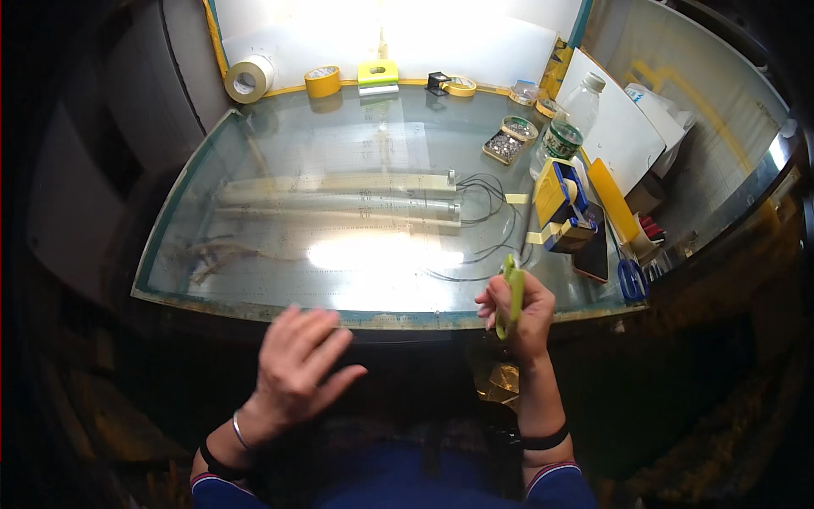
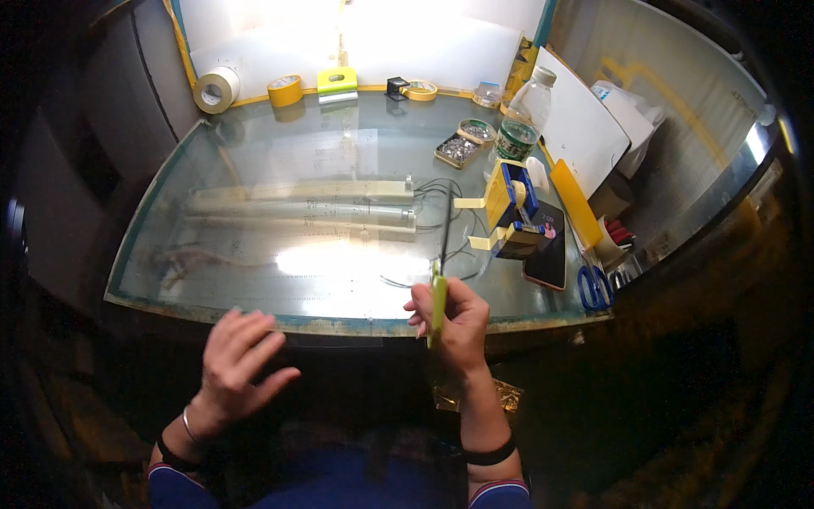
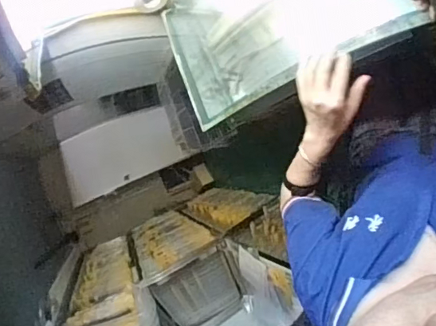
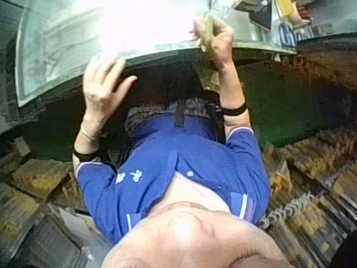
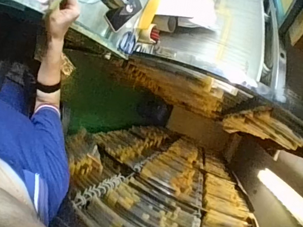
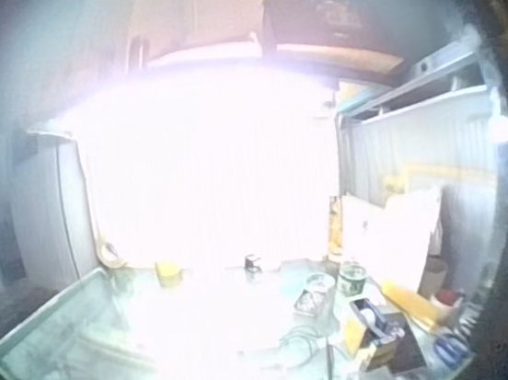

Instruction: Use scissors to cut a large sheet of plastic film on a glass-top workbench.

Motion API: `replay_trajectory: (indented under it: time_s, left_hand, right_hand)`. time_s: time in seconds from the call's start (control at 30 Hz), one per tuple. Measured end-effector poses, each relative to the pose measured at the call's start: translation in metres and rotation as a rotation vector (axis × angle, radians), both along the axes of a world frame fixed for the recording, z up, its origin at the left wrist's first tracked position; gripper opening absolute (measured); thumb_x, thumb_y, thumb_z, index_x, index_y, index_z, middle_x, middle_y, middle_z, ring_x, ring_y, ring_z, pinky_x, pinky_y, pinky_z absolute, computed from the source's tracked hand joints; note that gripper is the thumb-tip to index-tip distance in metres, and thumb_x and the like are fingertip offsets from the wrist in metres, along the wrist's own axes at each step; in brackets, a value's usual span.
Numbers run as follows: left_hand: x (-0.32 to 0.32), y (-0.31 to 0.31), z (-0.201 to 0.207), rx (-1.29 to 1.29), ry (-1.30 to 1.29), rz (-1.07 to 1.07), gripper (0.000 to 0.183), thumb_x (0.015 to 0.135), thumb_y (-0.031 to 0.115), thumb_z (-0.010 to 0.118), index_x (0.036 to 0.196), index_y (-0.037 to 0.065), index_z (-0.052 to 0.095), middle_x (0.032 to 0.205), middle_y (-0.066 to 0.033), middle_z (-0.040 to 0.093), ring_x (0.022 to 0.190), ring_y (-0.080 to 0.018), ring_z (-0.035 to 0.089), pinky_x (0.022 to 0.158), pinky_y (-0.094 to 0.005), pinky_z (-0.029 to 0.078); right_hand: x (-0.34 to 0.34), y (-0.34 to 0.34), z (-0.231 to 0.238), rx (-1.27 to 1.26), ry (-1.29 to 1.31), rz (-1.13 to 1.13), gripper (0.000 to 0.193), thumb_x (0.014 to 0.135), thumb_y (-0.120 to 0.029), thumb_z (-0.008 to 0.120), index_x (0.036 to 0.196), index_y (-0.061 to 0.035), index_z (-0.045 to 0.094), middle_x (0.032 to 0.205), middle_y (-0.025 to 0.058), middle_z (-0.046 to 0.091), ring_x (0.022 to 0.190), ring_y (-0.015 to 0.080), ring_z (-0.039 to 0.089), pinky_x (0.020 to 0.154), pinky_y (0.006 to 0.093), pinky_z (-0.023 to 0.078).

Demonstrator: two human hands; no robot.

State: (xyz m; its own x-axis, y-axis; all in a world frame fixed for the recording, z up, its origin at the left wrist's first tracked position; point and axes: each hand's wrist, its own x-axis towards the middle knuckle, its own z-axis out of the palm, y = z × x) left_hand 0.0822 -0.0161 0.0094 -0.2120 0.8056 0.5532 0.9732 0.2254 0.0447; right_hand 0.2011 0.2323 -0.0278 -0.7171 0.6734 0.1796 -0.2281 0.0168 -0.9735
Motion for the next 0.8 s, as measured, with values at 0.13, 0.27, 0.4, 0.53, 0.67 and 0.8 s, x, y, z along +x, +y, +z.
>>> replay_trajectory:
  time_s: [0.13, 0.27, 0.4, 0.53, 0.67, 0.8]
  left_hand:
    - [0.037, 0.012, -0.035, -0.074, -0.85, -0.434, 0.024, 0.072, 0.02, 0.074, 0.087, 0.003, 0.066, 0.086, -0.0111, 0.064, 0.082, -0.0222, 0.064, 0.073, -0.0296, 0.051]
    - [0.03, 0.043, -0.071, -0.008, -2.135, -0.183, 0.031, 0.085, 0.03, 0.059, 0.093, 0.0, 0.063, 0.087, -0.0093, 0.064, 0.078, -0.0163, 0.062, 0.069, -0.027, 0.05]
    - [0.031, 0.068, -0.072, 0.337, -2.389, 0.006, 0.032, 0.086, 0.033, 0.056, 0.088, 0.002, 0.062, 0.074, -0.0043, 0.06, 0.066, -0.0105, 0.056, 0.058, -0.0224, 0.045]
    - [0.049, 0.082, -0.067, 0.287, -2.252, -0.11, 0.024, 0.086, 0.023, 0.057, 0.089, 0.0, 0.063, 0.073, -0.0045, 0.06, 0.062, -0.0092, 0.055, 0.052, -0.0197, 0.043]
    - [0.058, 0.09, -0.073, 0.227, -2.185, -0.142, 0.028, 0.086, 0.024, 0.058, 0.092, -0.002, 0.062, 0.076, -0.0067, 0.061, 0.066, -0.0099, 0.056, 0.055, -0.0203, 0.045]
    - [0.057, 0.089, -0.076, 0.292, -2.194, -0.139, 0.028, 0.085, 0.025, 0.057, 0.091, -0.002, 0.061, 0.073, -0.0058, 0.059, 0.063, -0.0091, 0.054, 0.055, -0.0207, 0.043]
  right_hand:
    - [0.034, -0.026, -0.002, -0.095, 0.137, 0.044, 0.037, 0.081, -0.034, 0.065, 0.08, 0.002, 0.056, 0.066, 0.0103, 0.06, 0.051, 0.0104, 0.055, 0.043, 0.0198, 0.044]
    - [0.065, -0.056, -0.015, -0.146, 0.03, 0.063, 0.056, 0.076, -0.049, 0.065, 0.091, 0.0044, 0.055, 0.069, 0.0092, 0.059, 0.054, 0.012, 0.057, 0.046, 0.0195, 0.045]
    - [0.08, -0.079, -0.042, -0.123, 0.013, 0.201, 0.061, 0.085, -0.058, 0.043, 0.1, 0.0006, 0.047, 0.095, 0.0115, 0.054, 0.08, 0.0122, 0.048, 0.069, 0.0262, 0.042]
    - [0.091, -0.112, -0.074, -0.32, 0.006, 0.242, 0.042, 0.093, -0.043, 0.036, 0.101, -0.0031, 0.044, 0.102, 0.0131, 0.048, 0.093, 0.0168, 0.048, 0.076, 0.0308, 0.042]
    - [0.089, -0.131, -0.094, -0.463, -0.113, 0.185, 0.04, 0.095, -0.039, 0.033, 0.107, -0.0029, 0.044, 0.102, 0.0094, 0.048, 0.093, 0.0164, 0.049, 0.08, 0.0315, 0.042]
    - [0.076, -0.13, -0.086, -0.388, -0.134, 0.223, 0.041, 0.095, -0.04, 0.029, 0.105, -0.0036, 0.044, 0.094, 0.0073, 0.047, 0.085, 0.015, 0.047, 0.077, 0.0285, 0.039]
